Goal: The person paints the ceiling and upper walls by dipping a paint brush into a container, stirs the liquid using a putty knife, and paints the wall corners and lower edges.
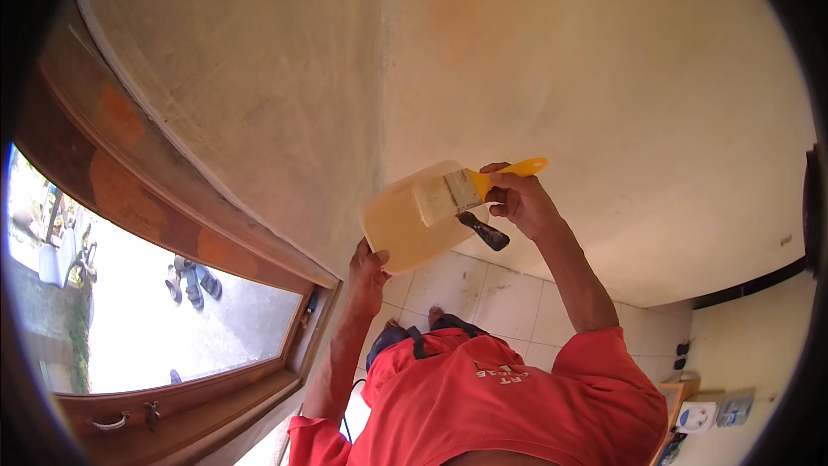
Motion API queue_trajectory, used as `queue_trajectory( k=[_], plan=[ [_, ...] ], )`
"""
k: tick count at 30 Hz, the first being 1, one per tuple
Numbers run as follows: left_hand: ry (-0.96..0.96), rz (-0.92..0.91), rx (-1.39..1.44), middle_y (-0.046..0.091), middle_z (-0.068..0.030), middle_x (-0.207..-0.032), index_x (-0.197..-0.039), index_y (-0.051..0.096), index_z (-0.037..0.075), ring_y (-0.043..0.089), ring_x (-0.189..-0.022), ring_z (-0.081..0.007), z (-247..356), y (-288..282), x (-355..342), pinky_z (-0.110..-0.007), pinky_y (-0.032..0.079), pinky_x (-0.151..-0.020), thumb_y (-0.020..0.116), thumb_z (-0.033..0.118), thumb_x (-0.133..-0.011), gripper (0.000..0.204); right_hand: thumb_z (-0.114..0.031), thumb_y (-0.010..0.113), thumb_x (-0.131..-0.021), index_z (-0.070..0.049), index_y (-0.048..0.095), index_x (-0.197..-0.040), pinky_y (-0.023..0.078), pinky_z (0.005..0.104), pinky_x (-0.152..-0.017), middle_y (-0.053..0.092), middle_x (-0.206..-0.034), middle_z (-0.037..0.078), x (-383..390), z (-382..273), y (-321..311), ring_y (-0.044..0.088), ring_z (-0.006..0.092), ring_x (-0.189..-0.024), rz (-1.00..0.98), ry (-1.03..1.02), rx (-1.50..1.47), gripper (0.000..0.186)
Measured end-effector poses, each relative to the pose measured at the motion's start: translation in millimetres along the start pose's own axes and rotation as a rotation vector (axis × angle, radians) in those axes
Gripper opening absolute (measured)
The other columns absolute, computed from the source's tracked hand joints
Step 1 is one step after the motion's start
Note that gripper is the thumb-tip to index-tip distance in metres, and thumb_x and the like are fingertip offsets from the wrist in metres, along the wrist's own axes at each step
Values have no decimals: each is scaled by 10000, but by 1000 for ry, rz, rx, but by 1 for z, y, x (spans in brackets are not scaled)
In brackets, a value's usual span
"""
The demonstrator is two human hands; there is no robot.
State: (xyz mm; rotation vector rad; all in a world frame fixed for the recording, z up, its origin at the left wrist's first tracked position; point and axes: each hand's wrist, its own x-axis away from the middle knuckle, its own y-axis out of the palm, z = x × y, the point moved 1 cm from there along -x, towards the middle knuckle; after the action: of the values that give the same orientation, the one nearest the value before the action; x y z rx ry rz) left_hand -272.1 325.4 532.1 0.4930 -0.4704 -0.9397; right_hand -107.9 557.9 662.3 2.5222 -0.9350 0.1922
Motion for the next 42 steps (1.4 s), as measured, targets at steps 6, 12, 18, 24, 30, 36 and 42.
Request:
queue_trajectory(
  k=[6,12,18,24,30,36,42],
  plan=[
    [49,9,27,527,-143,-1295,-1403,360,-52,547,-1211,-242,6,10,5,-416,469,-996,627,309,-812,742,-196,671,-896,-108,661,-1082,520,263,-631,663,-916,21,-20,-16,-12,659,132,-820,-15,-166,-153,206],
    [46,68,27,522,-138,-1305,-1424,341,-53,532,-1228,-248,-8,2,2,-421,466,-995,633,302,-808,768,-136,679,-906,-56,661,-1122,563,298,-739,685,-1018,46,-96,-89,5,673,149,-894,218,-733,440,231],
    [6,134,32,533,-129,-1285,-1433,342,-48,545,-1187,-232,-19,-3,-5,-384,470,-969,638,294,-775,799,5,690,-878,-55,683,-1093,561,275,-781,690,-1109,82,-133,-158,1,680,183,-914,238,-1465,1133,223],
    [18,181,24,558,-108,-1219,-1417,376,-44,555,-1084,-193,-22,-1,-9,-317,469,-851,646,313,-720,828,34,680,-844,-65,678,-1049,561,299,-758,689,-1053,88,-114,-133,6,686,210,-902,162,-1415,1223,228],
    [21,221,-120,573,-40,-1016,-1362,453,-32,470,-795,-101,-34,-17,-11,-260,367,-642,638,358,-682,806,-107,708,-844,-123,665,-1025,555,353,-775,683,-1052,40,-148,-97,-9,667,259,-937,125,-1153,1526,187],
    [21,213,-79,561,-27,-953,-1321,487,-10,435,-727,-84,-35,-15,-15,-247,329,-596,639,376,-679,765,-71,683,-857,-171,671,-1100,564,341,-710,688,-1053,-11,-139,-215,51,659,239,-862,445,-1627,1780,262],
    [-5,211,-103,559,-26,-957,-1319,490,-4,451,-751,-84,-35,-23,-15,-242,328,-602,650,375,-684,757,-111,682,-728,-228,697,-1095,534,278,-607,628,-1147,-39,-158,-175,71,615,170,-934,542,-1713,2160,385]
  ],
)
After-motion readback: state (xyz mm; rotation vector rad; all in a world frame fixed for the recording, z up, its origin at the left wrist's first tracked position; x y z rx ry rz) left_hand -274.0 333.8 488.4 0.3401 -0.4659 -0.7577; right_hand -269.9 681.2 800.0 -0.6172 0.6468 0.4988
